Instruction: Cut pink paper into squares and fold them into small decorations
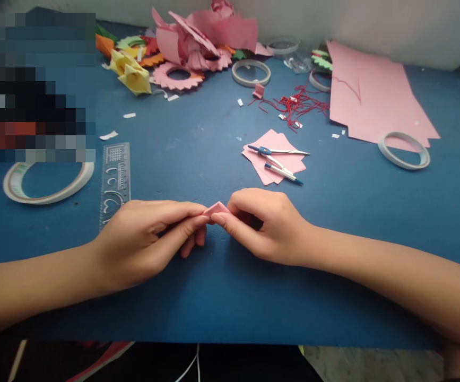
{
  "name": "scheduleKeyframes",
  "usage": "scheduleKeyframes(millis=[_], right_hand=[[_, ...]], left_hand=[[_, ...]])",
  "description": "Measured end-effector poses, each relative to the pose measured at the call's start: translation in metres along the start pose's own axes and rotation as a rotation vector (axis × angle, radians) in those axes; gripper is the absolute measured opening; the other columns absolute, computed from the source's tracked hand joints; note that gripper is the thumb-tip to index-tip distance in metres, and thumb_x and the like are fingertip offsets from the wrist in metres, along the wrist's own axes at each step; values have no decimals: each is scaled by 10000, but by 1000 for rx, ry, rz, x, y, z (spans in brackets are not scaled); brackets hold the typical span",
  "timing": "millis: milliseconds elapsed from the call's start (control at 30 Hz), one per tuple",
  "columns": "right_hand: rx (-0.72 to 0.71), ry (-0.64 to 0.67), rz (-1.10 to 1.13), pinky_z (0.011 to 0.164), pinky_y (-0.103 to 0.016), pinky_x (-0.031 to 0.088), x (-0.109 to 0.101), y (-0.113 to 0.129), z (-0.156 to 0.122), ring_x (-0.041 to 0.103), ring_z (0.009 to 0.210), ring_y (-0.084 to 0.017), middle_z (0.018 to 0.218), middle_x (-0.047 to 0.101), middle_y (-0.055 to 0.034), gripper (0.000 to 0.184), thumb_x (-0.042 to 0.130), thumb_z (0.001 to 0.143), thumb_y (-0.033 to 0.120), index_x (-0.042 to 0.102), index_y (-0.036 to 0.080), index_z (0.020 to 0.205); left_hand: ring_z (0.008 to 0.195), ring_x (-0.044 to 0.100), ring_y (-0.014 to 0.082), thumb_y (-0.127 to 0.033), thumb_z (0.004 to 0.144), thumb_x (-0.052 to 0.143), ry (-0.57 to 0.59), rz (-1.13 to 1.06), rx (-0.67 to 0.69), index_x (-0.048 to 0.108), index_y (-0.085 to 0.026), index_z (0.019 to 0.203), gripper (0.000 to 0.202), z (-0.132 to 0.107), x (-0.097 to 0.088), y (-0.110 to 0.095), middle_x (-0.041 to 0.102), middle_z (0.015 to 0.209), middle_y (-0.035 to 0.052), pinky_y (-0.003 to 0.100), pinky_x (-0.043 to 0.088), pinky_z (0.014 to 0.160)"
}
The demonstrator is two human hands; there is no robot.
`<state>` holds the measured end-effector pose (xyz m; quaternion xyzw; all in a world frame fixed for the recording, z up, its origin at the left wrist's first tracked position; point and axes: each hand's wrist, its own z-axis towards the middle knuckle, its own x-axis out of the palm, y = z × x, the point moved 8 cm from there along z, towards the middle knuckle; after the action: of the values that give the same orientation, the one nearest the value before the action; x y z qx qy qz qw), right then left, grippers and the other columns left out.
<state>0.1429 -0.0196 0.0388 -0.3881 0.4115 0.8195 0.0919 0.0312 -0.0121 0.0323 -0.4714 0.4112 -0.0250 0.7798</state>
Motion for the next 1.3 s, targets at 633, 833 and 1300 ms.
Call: scheduleKeyframes(millis=[633, 833, 1300], right_hand=[[177, 148, 281, 506, -177, 361, 11, -9, -3, 454, 538, -51, 620, 549, 27, 227, 510, 946, 252, 626, 150, 779], [170, 180, 358, 482, -175, 353, 10, -10, 0, 419, 513, -57, 570, 478, 41, 282, 437, 975, 261, 592, 156, 763], [333, 43, 503, 449, -224, 311, 2, -30, -3, 411, 470, -66, 532, 460, 22, 593, 263, 983, 562, 499, 173, 603]], left_hand=[[438, 557, 62, -227, 944, 420, 261, -378, -232, 639, -123, 832, 267, -3, 20, 12, 638, 614, -9, 151, 446, 457], [421, 552, 63, -222, 917, 490, 179, -582, -394, 622, -129, 810, 194, 0, 16, 18, 624, 596, -23, 148, 449, 438], [376, 556, 42, -146, 906, 531, 73, -750, -528, 607, -130, 704, 216, 6, 3, 28, 646, 550, -25, 85, 393, 374]])
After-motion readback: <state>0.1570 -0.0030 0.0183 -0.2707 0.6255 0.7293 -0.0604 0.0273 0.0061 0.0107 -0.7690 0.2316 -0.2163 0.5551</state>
